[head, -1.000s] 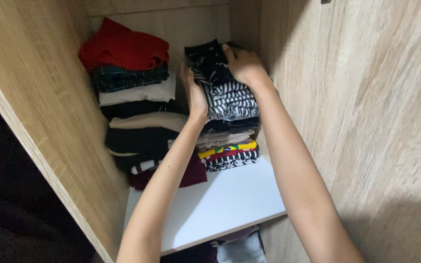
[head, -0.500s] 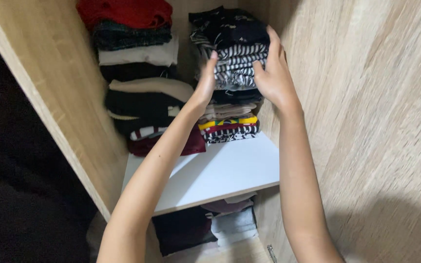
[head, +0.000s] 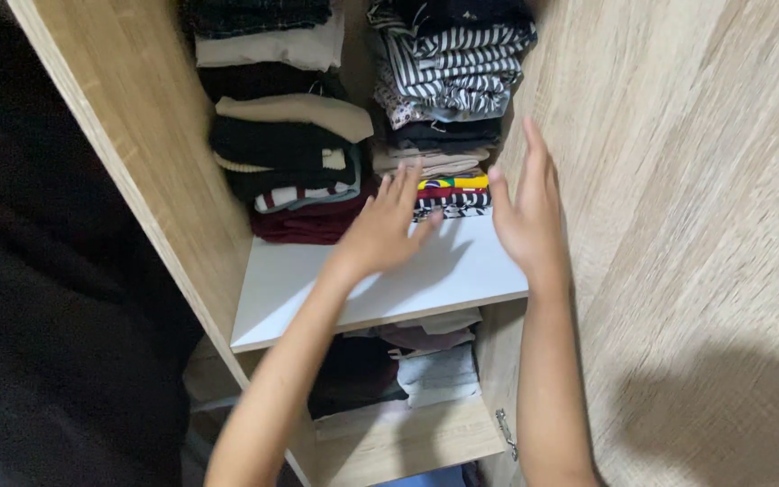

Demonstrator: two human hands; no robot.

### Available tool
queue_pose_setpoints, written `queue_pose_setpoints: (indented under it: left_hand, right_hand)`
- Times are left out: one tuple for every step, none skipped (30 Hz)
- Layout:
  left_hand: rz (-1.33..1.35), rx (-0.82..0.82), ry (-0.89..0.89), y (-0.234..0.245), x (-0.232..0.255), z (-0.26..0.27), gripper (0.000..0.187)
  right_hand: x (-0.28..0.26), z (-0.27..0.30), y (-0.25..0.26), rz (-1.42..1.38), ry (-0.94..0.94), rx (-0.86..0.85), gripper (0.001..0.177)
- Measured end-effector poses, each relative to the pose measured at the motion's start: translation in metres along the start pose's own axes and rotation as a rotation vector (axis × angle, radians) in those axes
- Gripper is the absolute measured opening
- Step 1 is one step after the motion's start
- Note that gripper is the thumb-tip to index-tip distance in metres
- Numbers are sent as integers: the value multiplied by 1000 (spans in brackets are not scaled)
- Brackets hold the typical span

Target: Organizing and stacking folded clothes into a closet shelf.

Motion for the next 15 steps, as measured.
queue_pose_setpoints:
  left_hand:
    - [-41, 95, 2, -1, 16, 25, 79]
    - [-87, 193, 5, -1, 34, 50, 73]
    - [-58, 273, -20, 1, 49, 72, 67]
    - [-31, 353, -43, 3, 63, 94, 61]
    - [42, 399, -38, 3, 74, 115, 57]
    - [117, 441, -30, 1, 83, 134, 53]
    - [116, 485, -49, -3, 89, 151, 50]
    - [120, 526, -64, -10, 93, 169, 46]
    - [122, 567, -78, -18, 96, 187, 43]
    - [129, 578, -51, -29, 97, 204, 41]
    - [135, 588, -23, -41, 97, 219, 39]
    - [139, 601, 3, -52, 93, 233, 37]
    - [150, 561, 52, -63, 88, 246, 38]
    - [160, 522, 97, -74, 83, 257, 39]
    - [170, 484, 144, -85, 79, 269, 39]
  right_hand:
    - [-3, 18, 0, -57, -39, 48, 58]
    - [-8, 36, -2, -118, -76, 97, 54]
    - [-13, 55, -1, -120, -106, 146, 45]
    - [-18, 76, 0, -123, -136, 193, 37]
    - [-24, 97, 0, -151, -116, 232, 28]
    - [-30, 118, 1, -176, -101, 267, 21]
    - [-35, 137, -3, -221, -109, 300, 19]
    - [-37, 156, -8, -262, -121, 327, 18]
    - [-39, 173, -13, -257, -108, 312, 17]
    - [-41, 191, -17, -254, -99, 293, 16]
    - [-41, 207, -22, -251, -90, 274, 16]
    - [-40, 222, -28, -233, -118, 239, 15]
    - [-39, 237, -35, -214, -146, 202, 14]
    - [-36, 250, -41, -195, -173, 168, 13]
    - [-33, 263, -51, -227, -210, 108, 13]
Point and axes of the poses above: each hand's wrist, its own z-axis away from the middle knuckle, its own y-axis out of the back of the hand, x = y × z, the point moved 3 cm from there along -z, towards the middle knuckle, and after that the axes turned 5 degrees about -y, right-handed, at the moved point
